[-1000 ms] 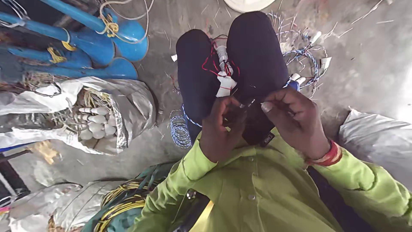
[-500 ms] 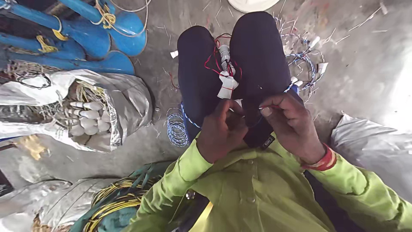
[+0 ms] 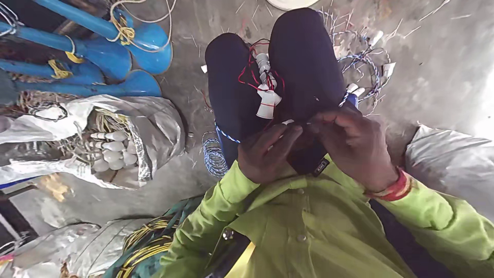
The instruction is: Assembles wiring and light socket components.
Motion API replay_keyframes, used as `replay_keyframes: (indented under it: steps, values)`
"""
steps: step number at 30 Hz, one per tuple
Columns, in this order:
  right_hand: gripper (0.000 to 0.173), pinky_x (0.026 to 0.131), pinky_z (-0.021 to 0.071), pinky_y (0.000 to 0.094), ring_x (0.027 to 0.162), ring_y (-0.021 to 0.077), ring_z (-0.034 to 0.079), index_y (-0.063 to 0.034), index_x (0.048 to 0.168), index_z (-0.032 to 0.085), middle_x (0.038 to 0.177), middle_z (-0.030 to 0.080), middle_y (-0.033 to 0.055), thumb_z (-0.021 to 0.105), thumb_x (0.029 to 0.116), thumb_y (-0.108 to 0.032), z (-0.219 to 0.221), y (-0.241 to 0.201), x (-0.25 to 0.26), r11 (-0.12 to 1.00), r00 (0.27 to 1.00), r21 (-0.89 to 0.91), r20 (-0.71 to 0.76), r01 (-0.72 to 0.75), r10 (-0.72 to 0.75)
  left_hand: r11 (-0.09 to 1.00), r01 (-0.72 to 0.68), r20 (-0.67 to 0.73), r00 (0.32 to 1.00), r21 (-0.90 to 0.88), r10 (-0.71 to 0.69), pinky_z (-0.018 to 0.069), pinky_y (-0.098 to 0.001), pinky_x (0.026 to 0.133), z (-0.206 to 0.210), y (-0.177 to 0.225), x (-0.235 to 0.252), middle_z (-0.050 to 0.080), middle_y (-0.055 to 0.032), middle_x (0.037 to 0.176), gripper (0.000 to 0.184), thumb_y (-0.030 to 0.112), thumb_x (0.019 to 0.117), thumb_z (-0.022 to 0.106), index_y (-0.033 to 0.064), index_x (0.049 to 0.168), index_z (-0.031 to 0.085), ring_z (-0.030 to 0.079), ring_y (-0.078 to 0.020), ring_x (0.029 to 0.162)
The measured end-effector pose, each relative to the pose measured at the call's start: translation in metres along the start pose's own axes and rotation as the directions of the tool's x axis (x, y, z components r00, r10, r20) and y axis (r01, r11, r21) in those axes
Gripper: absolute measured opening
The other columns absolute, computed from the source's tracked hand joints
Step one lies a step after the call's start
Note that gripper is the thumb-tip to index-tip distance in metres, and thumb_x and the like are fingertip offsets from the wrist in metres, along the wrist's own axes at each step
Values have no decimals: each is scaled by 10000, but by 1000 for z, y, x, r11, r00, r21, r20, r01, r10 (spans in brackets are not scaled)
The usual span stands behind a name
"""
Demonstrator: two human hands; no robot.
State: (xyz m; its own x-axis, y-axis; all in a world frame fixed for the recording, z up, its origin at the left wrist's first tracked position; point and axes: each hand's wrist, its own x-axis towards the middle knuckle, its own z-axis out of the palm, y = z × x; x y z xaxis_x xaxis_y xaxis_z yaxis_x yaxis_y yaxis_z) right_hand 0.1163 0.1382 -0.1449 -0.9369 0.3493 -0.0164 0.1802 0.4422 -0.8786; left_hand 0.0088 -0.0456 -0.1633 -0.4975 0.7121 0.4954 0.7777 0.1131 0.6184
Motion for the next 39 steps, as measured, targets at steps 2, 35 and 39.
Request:
replay_keyframes:
  steps: [2,35,39]
  values:
    - [202,788,533,247,870,116,638,-26,1015,736,931,698,72,626,1000,-195,4,1,0,990,994,-100,-46,98,-103,975,138,-56,987,-175,-149,603,-295,844,4,1,0,726,-190,1051,208,28,979,567,-75,1076,720,718,-178,961]
    - [94,708,561,156,800,-5,650,-61,953,754,908,706,-56,711,953,-144,-11,-8,9,939,998,341,58,-38,19,359,711,406,663,-605,-629,572,-227,640,-8,28,16,699,-30,888,140,48,922,720,-14,1045,740,642,-57,724]
    - [110,651,544,163,720,-3,634,-109,920,753,830,702,-79,663,980,-129,-8,-10,8,871,990,470,84,-143,117,520,607,228,754,-601,-616,551,-215,594,5,31,17,698,-36,792,57,42,908,746,-15,900,751,627,-50,662]
